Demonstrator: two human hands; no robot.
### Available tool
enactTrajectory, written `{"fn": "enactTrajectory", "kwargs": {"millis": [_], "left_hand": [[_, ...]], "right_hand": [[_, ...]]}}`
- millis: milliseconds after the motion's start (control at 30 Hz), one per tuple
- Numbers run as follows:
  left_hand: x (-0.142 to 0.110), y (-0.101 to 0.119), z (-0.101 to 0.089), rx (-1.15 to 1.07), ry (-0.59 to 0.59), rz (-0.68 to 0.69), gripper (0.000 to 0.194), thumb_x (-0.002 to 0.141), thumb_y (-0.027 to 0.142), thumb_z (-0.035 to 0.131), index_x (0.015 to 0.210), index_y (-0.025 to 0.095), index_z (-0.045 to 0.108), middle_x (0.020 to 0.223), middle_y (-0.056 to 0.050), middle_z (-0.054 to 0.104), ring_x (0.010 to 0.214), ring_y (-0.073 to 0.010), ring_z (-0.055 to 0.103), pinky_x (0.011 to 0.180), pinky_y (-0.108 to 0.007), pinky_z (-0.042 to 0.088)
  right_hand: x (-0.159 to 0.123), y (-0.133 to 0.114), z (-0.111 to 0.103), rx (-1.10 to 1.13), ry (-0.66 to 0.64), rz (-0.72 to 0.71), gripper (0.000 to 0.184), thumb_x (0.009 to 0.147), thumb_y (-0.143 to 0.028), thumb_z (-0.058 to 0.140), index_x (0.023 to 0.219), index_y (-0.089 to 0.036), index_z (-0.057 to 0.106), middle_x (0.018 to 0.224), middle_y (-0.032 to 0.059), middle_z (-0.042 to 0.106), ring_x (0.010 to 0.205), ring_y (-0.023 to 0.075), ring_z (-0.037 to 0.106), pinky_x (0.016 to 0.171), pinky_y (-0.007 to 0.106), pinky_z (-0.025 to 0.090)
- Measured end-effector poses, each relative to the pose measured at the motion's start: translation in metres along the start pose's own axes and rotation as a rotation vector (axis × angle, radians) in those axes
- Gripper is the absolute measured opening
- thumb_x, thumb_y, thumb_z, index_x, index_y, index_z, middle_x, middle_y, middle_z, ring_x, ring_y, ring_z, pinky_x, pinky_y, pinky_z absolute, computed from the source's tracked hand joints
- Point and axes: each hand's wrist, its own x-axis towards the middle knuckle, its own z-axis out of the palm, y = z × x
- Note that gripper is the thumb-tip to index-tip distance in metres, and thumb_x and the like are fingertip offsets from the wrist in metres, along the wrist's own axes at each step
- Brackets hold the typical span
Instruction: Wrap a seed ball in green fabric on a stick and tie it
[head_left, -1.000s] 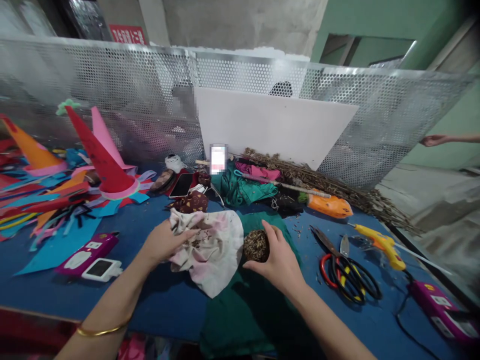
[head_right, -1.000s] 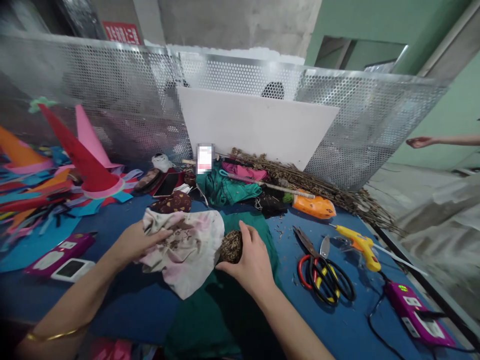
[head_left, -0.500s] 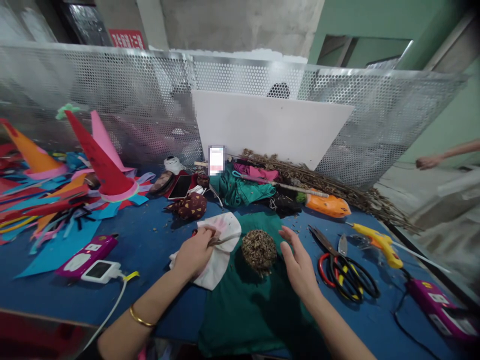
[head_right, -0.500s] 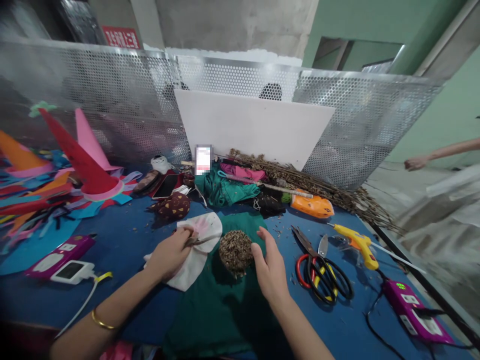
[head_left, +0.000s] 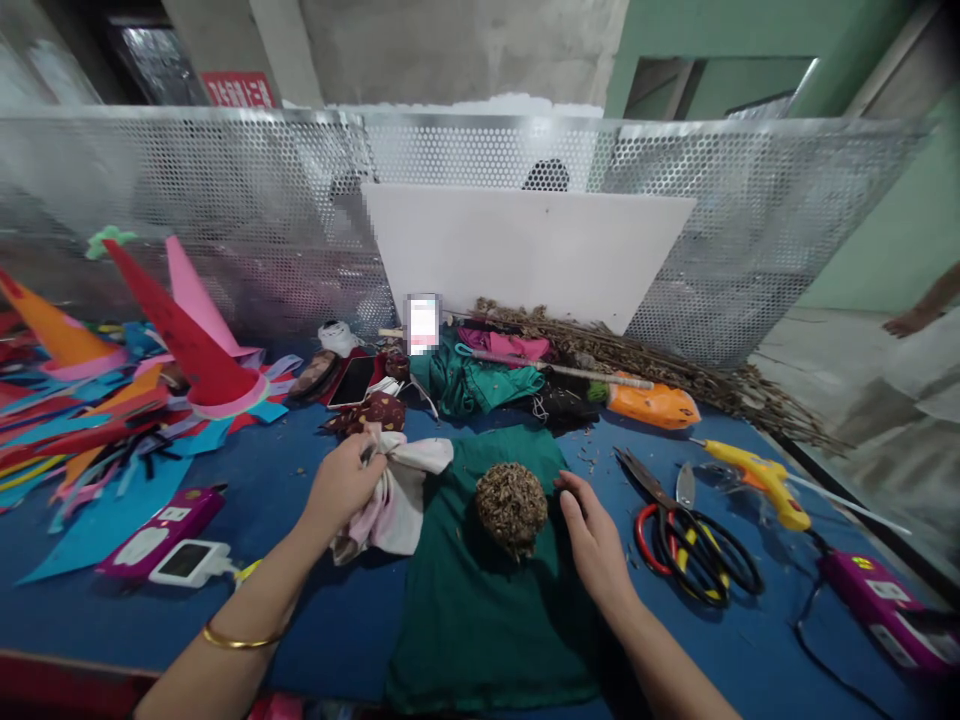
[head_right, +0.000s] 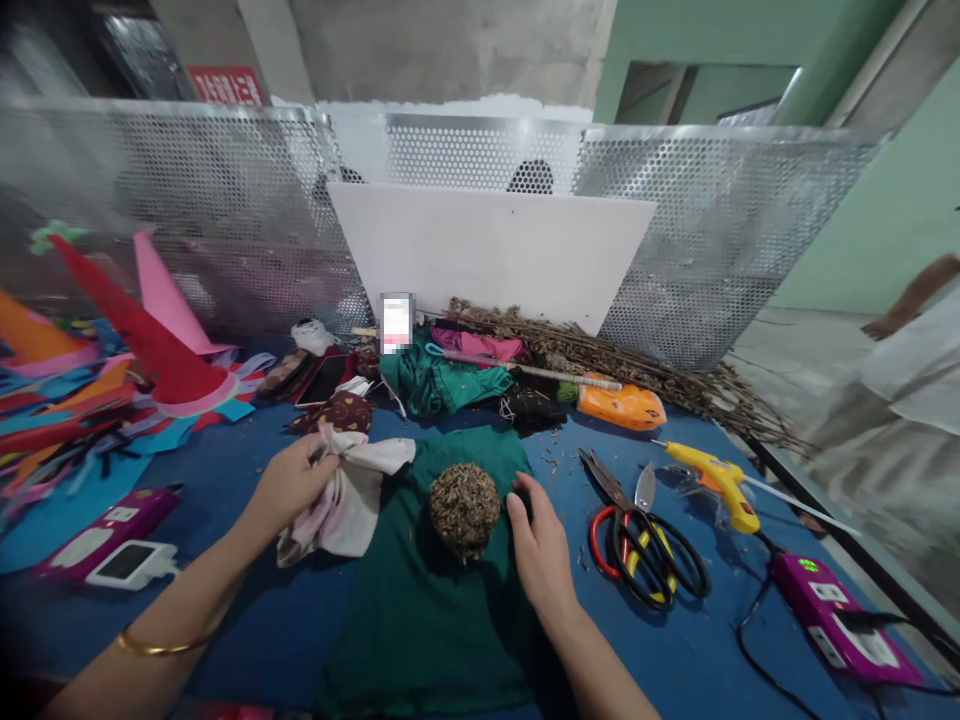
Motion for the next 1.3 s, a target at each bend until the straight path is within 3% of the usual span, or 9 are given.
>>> {"fn": "enactTrajectory", "kwargs": {"millis": [200, 333, 467, 600, 800, 933, 1033, 1200, 1300], "left_hand": [[0.031, 0.014, -0.022, -0.088, 0.321, -0.099, 0.012, 0.075, 0.028, 0.046, 0.079, 0.019, 0.053, 0.081, -0.007, 0.062, 0.081, -0.0245, 0.06, 0.071, -0.03, 0.044], [0.062, 0.029, -0.019, -0.011, 0.499, -0.023, 0.011, 0.079, 0.025, 0.045, 0.08, 0.018, 0.053, 0.089, -0.011, 0.06, 0.089, -0.0252, 0.059, 0.078, -0.032, 0.045], [0.083, 0.039, -0.002, 0.146, 0.424, 0.077, 0.014, 0.082, 0.022, 0.044, 0.086, 0.015, 0.056, 0.091, -0.012, 0.058, 0.089, -0.0255, 0.059, 0.076, -0.032, 0.045], [0.088, 0.04, 0.024, 0.359, 0.191, 0.287, 0.025, 0.085, 0.017, 0.04, 0.102, 0.012, 0.058, 0.104, -0.013, 0.057, 0.09, -0.0232, 0.06, 0.075, -0.03, 0.044], [0.082, 0.037, 0.044, 0.443, -0.025, 0.455, 0.025, 0.081, 0.013, 0.043, 0.089, 0.008, 0.067, 0.094, -0.015, 0.065, 0.093, -0.0256, 0.06, 0.082, -0.032, 0.042], [0.059, 0.047, 0.03, 0.429, -0.016, 0.479, 0.03, 0.077, 0.014, 0.049, 0.103, 0.009, 0.064, 0.106, -0.018, 0.064, 0.099, -0.0306, 0.058, 0.089, -0.039, 0.039], [0.032, 0.052, 0.02, 0.236, 0.059, 0.43, 0.034, 0.084, 0.02, 0.041, 0.112, 0.018, 0.06, 0.117, -0.011, 0.063, 0.105, -0.0259, 0.057, 0.088, -0.034, 0.04], [0.006, 0.044, 0.026, 0.049, -0.221, 0.226, 0.025, 0.081, 0.031, 0.047, 0.094, 0.023, 0.067, 0.099, -0.005, 0.071, 0.09, -0.0246, 0.063, 0.074, -0.032, 0.045], [0.001, 0.053, 0.033, -0.133, -0.241, 0.25, 0.026, 0.083, 0.031, 0.046, 0.093, 0.022, 0.068, 0.098, -0.004, 0.071, 0.093, -0.0236, 0.063, 0.082, -0.032, 0.045]], "right_hand": [[-0.002, -0.001, 0.001, -0.018, -0.021, 0.025, 0.046, 0.089, -0.051, 0.039, 0.119, -0.021, 0.055, 0.12, 0.0086, 0.062, 0.115, 0.0246, 0.055, 0.098, 0.038, 0.042], [-0.003, -0.001, 0.002, -0.036, -0.041, 0.039, 0.048, 0.089, -0.053, 0.037, 0.121, -0.02, 0.053, 0.124, 0.0096, 0.06, 0.118, 0.0251, 0.052, 0.099, 0.039, 0.041], [-0.003, 0.0, 0.002, -0.08, -0.051, 0.054, 0.049, 0.09, -0.053, 0.035, 0.121, -0.019, 0.053, 0.126, 0.0097, 0.058, 0.119, 0.0255, 0.052, 0.099, 0.039, 0.041], [-0.003, 0.001, 0.002, -0.128, -0.039, 0.029, 0.048, 0.089, -0.051, 0.037, 0.121, -0.02, 0.055, 0.126, 0.0089, 0.059, 0.117, 0.0253, 0.053, 0.099, 0.039, 0.041], [-0.004, 0.002, 0.004, -0.147, -0.027, 0.008, 0.044, 0.089, -0.05, 0.039, 0.119, -0.022, 0.057, 0.123, 0.0074, 0.06, 0.115, 0.0247, 0.055, 0.098, 0.039, 0.041], [0.002, 0.004, 0.001, -0.021, 0.019, 0.005, 0.044, 0.089, -0.05, 0.038, 0.113, -0.02, 0.059, 0.119, 0.0084, 0.063, 0.111, 0.0235, 0.057, 0.095, 0.036, 0.045], [0.009, 0.007, -0.01, 0.067, 0.093, 0.012, 0.043, 0.088, -0.05, 0.041, 0.111, -0.019, 0.059, 0.114, 0.01, 0.065, 0.108, 0.0236, 0.059, 0.094, 0.037, 0.046], [0.005, 0.014, -0.046, -0.179, 0.098, 0.056, 0.036, 0.08, -0.047, 0.052, 0.104, -0.022, 0.061, 0.104, 0.0074, 0.068, 0.095, 0.0249, 0.063, 0.086, 0.04, 0.048], [-0.006, 0.016, -0.06, -0.373, 0.001, 0.104, 0.032, 0.078, -0.049, 0.055, 0.096, -0.024, 0.064, 0.096, 0.0052, 0.068, 0.088, 0.0251, 0.064, 0.08, 0.039, 0.048]]}}
